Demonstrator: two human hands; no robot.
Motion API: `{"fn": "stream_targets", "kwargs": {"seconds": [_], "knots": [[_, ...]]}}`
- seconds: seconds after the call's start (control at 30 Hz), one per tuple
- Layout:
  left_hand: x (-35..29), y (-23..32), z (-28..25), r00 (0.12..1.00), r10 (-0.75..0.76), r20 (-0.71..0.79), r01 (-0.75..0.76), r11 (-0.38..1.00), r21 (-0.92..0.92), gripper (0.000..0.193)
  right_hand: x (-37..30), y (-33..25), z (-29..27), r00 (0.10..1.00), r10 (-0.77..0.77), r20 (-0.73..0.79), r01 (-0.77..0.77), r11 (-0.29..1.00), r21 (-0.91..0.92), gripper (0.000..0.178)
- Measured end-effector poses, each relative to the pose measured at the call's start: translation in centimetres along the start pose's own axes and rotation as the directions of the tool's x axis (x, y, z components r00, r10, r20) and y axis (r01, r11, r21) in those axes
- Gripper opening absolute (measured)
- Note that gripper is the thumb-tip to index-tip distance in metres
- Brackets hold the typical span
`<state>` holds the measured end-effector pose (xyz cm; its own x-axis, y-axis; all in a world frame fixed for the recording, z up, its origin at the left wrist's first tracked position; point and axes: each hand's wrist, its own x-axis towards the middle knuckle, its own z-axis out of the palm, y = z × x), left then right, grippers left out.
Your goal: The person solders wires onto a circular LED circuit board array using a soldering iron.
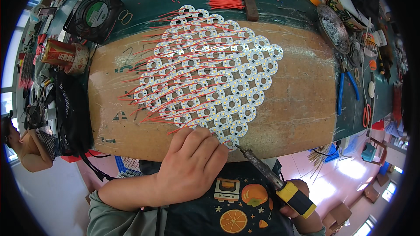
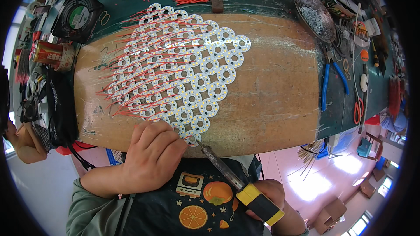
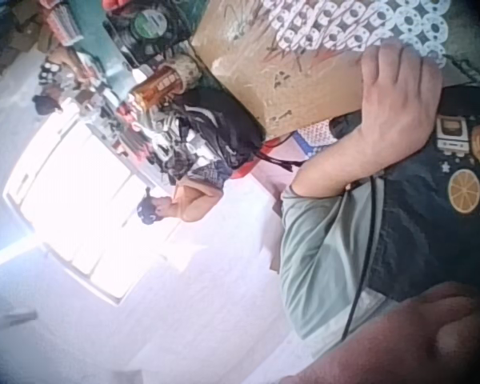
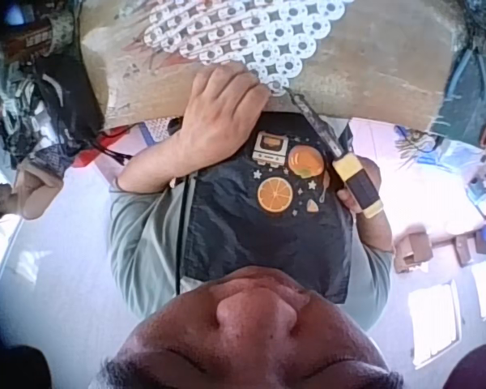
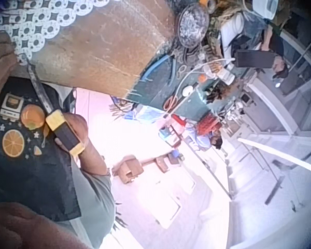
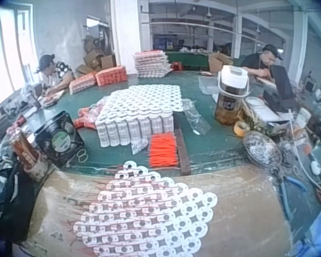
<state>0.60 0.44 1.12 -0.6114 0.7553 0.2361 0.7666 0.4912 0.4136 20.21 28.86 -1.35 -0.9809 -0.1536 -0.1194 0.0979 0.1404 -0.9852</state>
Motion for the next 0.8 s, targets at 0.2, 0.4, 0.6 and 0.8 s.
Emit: {"fn": "stream_targets", "kwargs": {"seconds": [0.2, 0.4, 0.6, 0.8], "knots": [[0.0, -0.2, 0.1, 0.999, 0.040, -0.017, -0.039, 0.999, 0.025, 0.031, -1.2, 1.2, 0.3, 1.000, -0.004, -0.025, 0.004, 1.000, 0.004, 0.055], [-0.1, -0.4, 0.1, 0.997, 0.081, -0.003, -0.081, 0.995, -0.060, 0.036, -0.9, 1.0, 0.2, 1.000, -0.020, -0.006, 0.020, 1.000, -0.004, 0.056], [-0.1, -0.5, 0.5, 0.996, 0.061, -0.057, -0.067, 0.991, -0.112, 0.040, -0.9, 1.1, 0.2, 1.000, -0.016, -0.010, 0.016, 1.000, -0.009, 0.055], [-0.1, -0.5, 0.5, 0.996, 0.063, -0.056, -0.069, 0.991, -0.115, 0.038, -0.7, 1.0, 0.1, 1.000, 0.008, 0.020, -0.009, 1.000, 0.026, 0.054]]}}
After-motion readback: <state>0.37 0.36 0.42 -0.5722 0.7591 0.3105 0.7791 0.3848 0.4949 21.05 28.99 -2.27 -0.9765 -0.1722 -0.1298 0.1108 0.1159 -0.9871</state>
